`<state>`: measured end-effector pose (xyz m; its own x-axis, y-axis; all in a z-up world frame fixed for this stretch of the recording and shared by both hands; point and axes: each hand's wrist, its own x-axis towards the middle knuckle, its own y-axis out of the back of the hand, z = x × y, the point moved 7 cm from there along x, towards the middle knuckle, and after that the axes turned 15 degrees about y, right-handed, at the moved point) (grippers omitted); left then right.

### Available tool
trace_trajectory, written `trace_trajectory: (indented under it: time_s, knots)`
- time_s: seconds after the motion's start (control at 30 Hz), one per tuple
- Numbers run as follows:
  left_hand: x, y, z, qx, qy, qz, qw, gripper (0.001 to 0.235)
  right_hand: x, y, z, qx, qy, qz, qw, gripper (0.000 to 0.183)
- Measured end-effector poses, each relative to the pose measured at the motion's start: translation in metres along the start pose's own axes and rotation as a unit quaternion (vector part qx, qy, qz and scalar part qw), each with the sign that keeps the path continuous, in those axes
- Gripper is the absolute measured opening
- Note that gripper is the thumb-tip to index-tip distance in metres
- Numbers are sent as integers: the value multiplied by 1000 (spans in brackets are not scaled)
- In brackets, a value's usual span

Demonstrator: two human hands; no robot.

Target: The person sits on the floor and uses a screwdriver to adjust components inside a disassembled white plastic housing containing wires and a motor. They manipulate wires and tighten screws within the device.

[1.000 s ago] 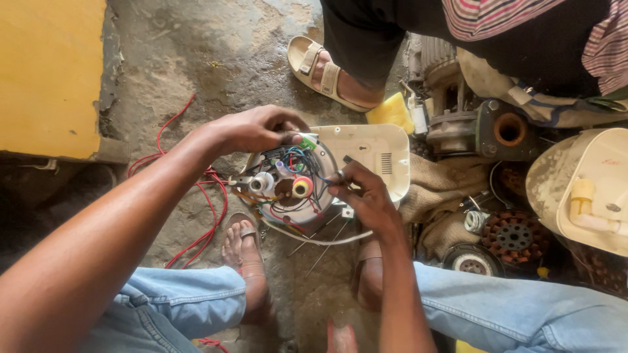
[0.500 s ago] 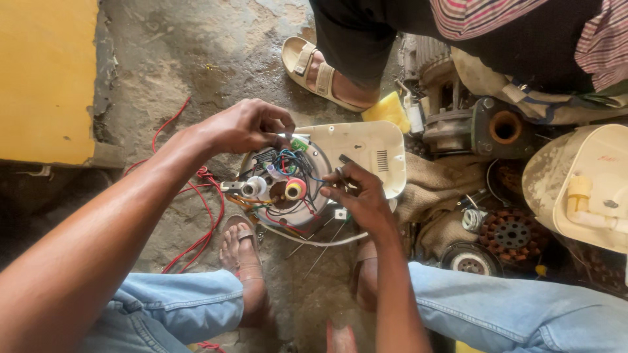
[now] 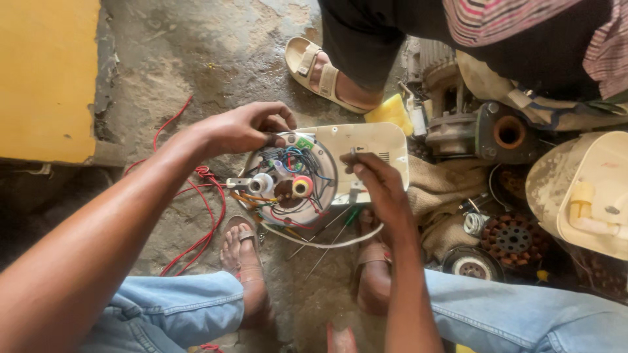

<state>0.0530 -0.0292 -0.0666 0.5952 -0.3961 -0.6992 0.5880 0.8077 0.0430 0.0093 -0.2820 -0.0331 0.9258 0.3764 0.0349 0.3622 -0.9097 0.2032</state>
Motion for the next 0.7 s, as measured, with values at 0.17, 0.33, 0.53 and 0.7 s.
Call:
trace_trajectory:
  time_s: [0.17,0.33,0.53,0.7]
  knots:
    - [7,-8,-6,-3,-23,13,1000,33,43,-8,-20,-147,-20,-55,987,31]
    - [3,-7,-4,20,-34,60,997,40,87,-47,-49,-282,146,-288,904,22]
    - [-2,-5,-1,96,-19,99,990,44,111,-59,-64,-352,262,-357,824,16]
    - [-2,-7,0,111,26,101,988,51,118,-69,-68,-355,245,-407,805,15]
